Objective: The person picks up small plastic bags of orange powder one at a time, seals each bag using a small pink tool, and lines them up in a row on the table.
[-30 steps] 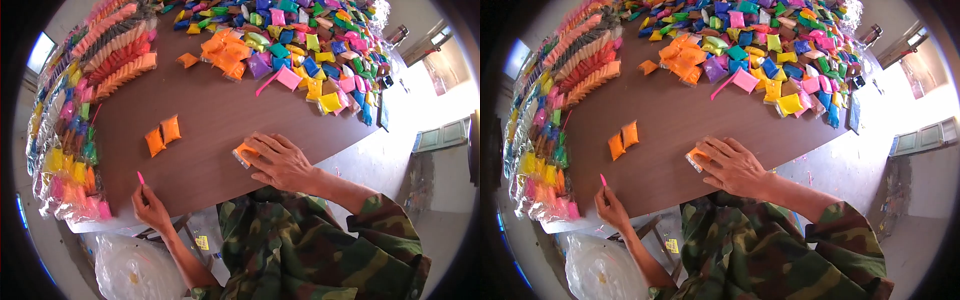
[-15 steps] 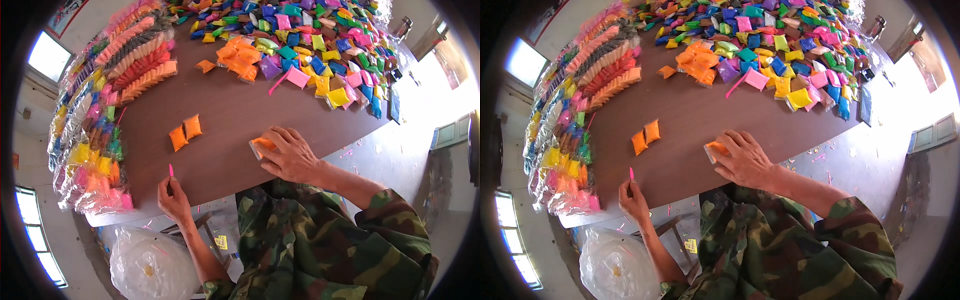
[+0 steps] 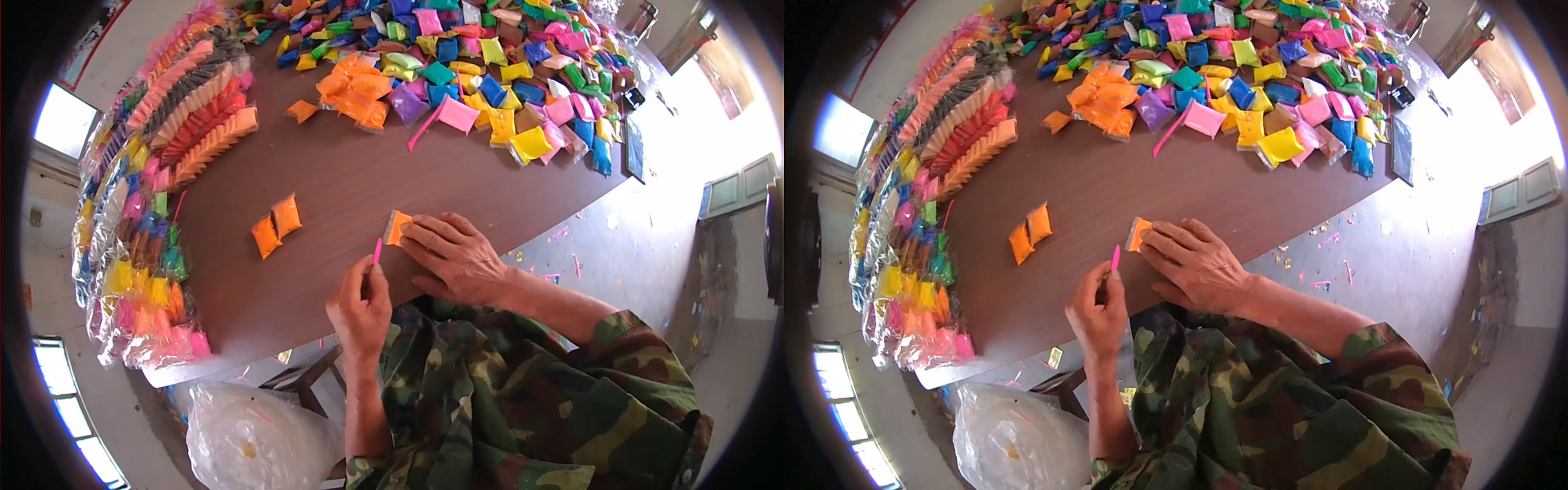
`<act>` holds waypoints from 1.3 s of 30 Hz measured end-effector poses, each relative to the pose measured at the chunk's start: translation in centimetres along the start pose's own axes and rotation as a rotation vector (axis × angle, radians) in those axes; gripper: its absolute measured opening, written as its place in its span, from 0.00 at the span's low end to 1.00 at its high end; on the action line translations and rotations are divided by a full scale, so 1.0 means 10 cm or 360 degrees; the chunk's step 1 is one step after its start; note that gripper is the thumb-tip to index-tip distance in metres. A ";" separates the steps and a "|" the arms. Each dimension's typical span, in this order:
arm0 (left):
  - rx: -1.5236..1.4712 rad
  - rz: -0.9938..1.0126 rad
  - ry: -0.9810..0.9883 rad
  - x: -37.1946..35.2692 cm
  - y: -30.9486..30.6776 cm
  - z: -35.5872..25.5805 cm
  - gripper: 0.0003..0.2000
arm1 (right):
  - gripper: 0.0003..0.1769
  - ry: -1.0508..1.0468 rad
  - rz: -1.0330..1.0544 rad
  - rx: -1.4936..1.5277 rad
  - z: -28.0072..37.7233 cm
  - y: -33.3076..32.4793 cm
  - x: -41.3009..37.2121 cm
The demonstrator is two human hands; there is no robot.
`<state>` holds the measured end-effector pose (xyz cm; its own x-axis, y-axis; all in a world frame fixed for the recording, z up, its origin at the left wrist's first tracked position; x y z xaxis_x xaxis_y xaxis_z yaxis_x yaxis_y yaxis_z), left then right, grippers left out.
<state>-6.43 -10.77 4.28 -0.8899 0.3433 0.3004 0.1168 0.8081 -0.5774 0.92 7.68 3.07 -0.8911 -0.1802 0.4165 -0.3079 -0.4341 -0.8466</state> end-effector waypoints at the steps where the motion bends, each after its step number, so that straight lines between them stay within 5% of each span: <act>1: 0.0014 0.0042 -0.0001 0.03 0.06 -0.02 0.07 | 0.35 0.0006 -0.0009 -0.0003 0.02 -0.03 0.01; 9: 0.0619 0.0121 0.0110 0.25 0.25 0.16 0.06 | 0.30 0.0070 -0.0141 0.0073 0.01 -0.04 0.04; 15: 0.0170 0.0255 0.0064 0.45 0.28 -0.06 0.05 | 0.29 0.0101 -0.0228 0.0102 0.00 -0.06 0.04; 21: 0.0526 0.0276 0.0245 0.68 0.42 0.01 0.06 | 0.28 0.0110 -0.0265 0.0086 -0.01 -0.05 0.03; 24: 0.0372 0.0349 0.0086 0.71 0.39 -0.06 0.06 | 0.29 0.0123 -0.0267 0.0088 -0.02 -0.04 0.01; 27: 0.0385 0.0434 0.0276 0.69 0.46 -0.12 0.06 | 0.30 0.0111 -0.0275 0.0102 -0.03 -0.03 0.01; 33: 0.0574 0.0262 0.0222 0.79 0.36 -0.04 0.05 | 0.31 0.0233 -0.0200 0.0202 -0.06 -0.05 -0.03; 39: 0.0252 0.0146 -0.0034 0.38 0.12 -0.06 0.04 | 0.27 0.0334 -0.0337 0.0406 -0.08 -0.09 -0.04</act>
<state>-9.39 -8.25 5.17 -0.8880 0.4005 0.2261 0.1284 0.6880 -0.7143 1.31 8.83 3.41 -0.8736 0.1101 0.4740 -0.4233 -0.6525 -0.6285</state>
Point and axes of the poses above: each hand's wrist, its own x-axis towards the middle knuckle, its own y-axis out of the palm, z = x × y, the point moved 5 cm from there along x, towards the middle knuckle
